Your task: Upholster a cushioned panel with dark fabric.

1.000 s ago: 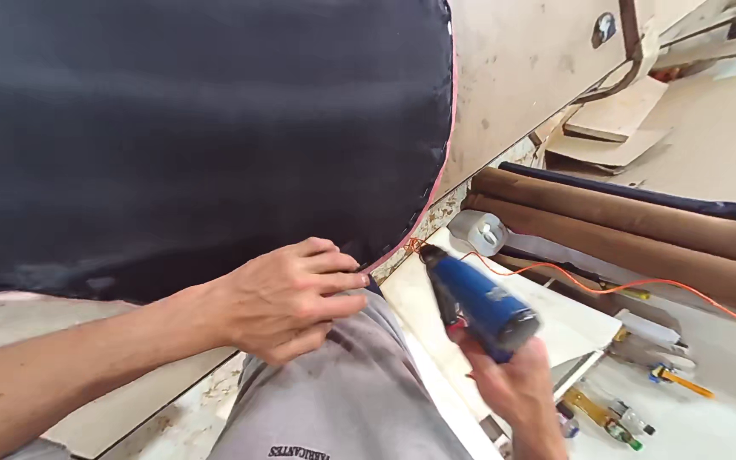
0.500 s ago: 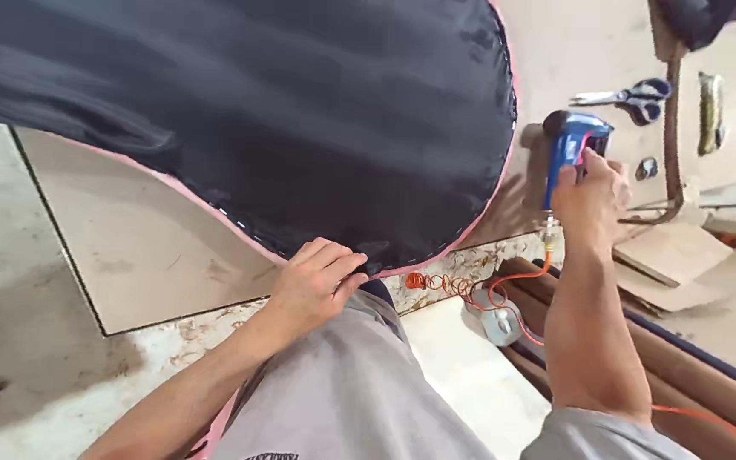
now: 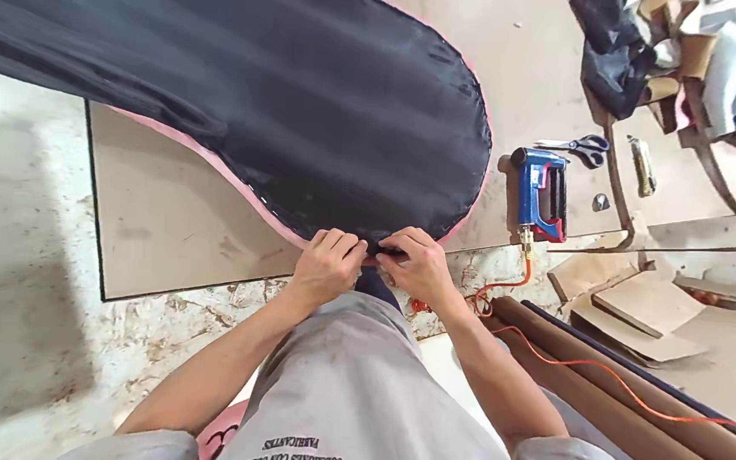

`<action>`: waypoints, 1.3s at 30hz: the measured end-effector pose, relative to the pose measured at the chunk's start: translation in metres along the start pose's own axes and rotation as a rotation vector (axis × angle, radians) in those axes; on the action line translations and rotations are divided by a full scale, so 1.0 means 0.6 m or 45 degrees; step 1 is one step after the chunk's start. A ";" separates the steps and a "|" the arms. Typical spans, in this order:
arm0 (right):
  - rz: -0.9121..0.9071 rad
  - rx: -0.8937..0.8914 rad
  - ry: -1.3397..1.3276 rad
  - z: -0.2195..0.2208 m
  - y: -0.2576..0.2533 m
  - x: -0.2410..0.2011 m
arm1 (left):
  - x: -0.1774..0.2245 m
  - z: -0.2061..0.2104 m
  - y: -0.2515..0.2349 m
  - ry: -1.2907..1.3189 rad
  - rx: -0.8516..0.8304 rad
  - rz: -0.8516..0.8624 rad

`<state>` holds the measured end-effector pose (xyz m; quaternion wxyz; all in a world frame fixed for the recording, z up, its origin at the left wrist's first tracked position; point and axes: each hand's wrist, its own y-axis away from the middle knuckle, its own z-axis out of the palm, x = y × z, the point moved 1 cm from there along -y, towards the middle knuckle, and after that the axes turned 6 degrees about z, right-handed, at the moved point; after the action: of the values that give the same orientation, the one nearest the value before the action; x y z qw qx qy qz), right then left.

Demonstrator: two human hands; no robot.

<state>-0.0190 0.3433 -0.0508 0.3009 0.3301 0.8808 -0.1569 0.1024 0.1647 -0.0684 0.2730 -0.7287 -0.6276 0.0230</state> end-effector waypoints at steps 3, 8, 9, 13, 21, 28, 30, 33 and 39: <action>-0.076 0.054 0.078 0.004 0.001 -0.002 | 0.003 0.014 0.004 -0.178 0.199 0.088; -0.336 0.272 0.240 0.036 0.008 0.001 | -0.003 0.026 0.013 -0.190 0.325 0.162; -0.383 0.316 0.277 0.040 0.010 0.001 | -0.005 0.025 0.013 -0.146 0.299 0.140; -0.369 0.341 0.282 0.045 0.014 0.002 | -0.017 0.020 0.015 0.074 0.186 0.054; -0.431 0.428 0.193 0.060 0.018 0.010 | -0.029 0.025 0.014 0.123 0.212 0.240; -0.763 0.124 0.339 0.025 0.006 0.007 | -0.041 0.000 -0.009 0.115 -0.091 0.543; -0.829 0.031 0.377 0.019 -0.004 0.006 | -0.043 -0.004 -0.015 0.117 -0.162 0.569; -0.875 -0.089 0.418 0.015 -0.011 0.003 | -0.041 -0.007 -0.015 0.124 -0.249 0.543; -0.773 -0.222 0.471 0.017 -0.002 -0.007 | -0.010 0.001 0.026 0.058 -0.263 0.246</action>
<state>-0.0129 0.3353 -0.0558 0.1033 0.0495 0.9883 -0.1010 0.1151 0.1584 -0.0773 0.2070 -0.8103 -0.5473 -0.0321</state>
